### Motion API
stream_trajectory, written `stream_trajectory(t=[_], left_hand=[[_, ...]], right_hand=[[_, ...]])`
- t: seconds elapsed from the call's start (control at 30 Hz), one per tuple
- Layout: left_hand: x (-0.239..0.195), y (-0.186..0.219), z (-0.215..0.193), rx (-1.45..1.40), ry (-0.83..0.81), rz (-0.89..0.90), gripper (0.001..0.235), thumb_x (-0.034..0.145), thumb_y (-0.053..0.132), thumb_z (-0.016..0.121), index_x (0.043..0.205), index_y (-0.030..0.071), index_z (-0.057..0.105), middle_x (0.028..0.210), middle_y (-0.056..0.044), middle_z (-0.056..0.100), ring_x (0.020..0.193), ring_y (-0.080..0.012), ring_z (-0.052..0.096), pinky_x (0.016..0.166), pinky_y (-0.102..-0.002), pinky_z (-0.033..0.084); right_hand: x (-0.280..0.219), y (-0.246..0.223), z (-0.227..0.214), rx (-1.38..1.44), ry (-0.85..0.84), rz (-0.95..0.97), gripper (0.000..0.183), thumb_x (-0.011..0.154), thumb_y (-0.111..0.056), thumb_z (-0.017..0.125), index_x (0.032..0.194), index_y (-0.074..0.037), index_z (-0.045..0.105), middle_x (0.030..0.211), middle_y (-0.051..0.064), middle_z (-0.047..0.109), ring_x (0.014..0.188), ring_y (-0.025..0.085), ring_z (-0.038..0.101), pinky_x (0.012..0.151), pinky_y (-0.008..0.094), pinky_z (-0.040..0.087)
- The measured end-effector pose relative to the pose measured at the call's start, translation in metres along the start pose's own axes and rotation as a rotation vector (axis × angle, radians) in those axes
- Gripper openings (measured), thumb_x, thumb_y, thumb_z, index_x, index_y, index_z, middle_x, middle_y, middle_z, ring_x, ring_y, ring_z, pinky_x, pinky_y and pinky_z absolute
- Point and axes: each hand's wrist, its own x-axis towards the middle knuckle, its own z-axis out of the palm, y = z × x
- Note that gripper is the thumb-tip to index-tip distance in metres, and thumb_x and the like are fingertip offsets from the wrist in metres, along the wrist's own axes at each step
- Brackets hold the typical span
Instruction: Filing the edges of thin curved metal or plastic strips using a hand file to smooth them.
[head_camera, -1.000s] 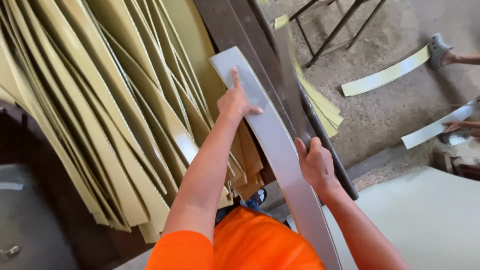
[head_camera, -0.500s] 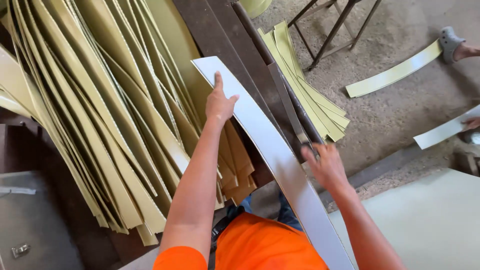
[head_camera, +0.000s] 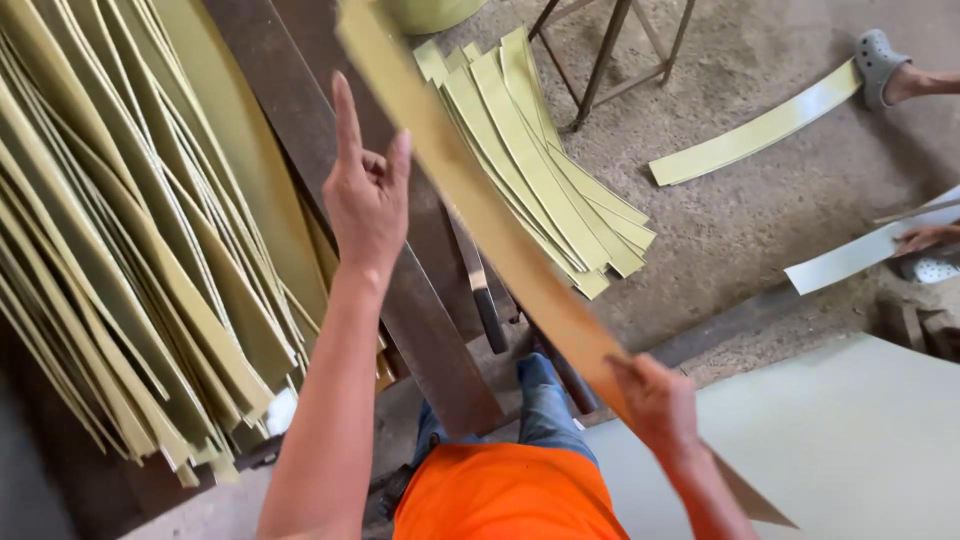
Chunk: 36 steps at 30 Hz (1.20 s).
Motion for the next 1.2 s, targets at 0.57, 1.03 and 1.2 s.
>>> stream_trajectory(t=[0.57, 1.03, 1.2], left_hand=[[-0.174, -0.095, 0.07, 0.713, -0.057, -0.136, 0.08, 0.1, 0.052, 0.053, 0.161, 0.003, 0.032, 0.169, -0.017, 0.023, 0.157, -0.0385, 0.017, 0.126, -0.058, 0.014], [-0.165, -0.094, 0.043, 0.552, -0.011, -0.121, 0.087, 0.09, 0.059, 0.059, 0.153, 0.0, 0.044, 0.165, -0.023, 0.03, 0.154, -0.0431, 0.025, 0.122, -0.065, 0.018], [-0.146, -0.099, -0.119, 0.013, 0.321, 0.144, 0.04, 0.098, 0.037, 0.073, 0.125, 0.008, 0.067, 0.131, -0.014, 0.068, 0.13, -0.0326, 0.063, 0.109, -0.043, 0.054]], right_hand=[[0.253, 0.271, 0.15, -0.409, -0.345, 0.33, 0.055, 0.097, -0.05, 0.058, 0.101, 0.004, 0.07, 0.097, 0.029, 0.073, 0.092, 0.047, 0.073, 0.083, 0.055, 0.056], [0.145, -0.071, 0.155, 0.099, 0.061, -0.27, 0.026, 0.104, -0.026, 0.07, 0.111, 0.0, 0.073, 0.095, 0.017, 0.075, 0.088, 0.028, 0.074, 0.081, 0.039, 0.057], [0.082, -0.155, 0.17, 0.038, 0.011, -0.288, 0.027, 0.104, -0.023, 0.071, 0.113, 0.002, 0.074, 0.095, 0.017, 0.074, 0.086, 0.026, 0.072, 0.08, 0.036, 0.055]])
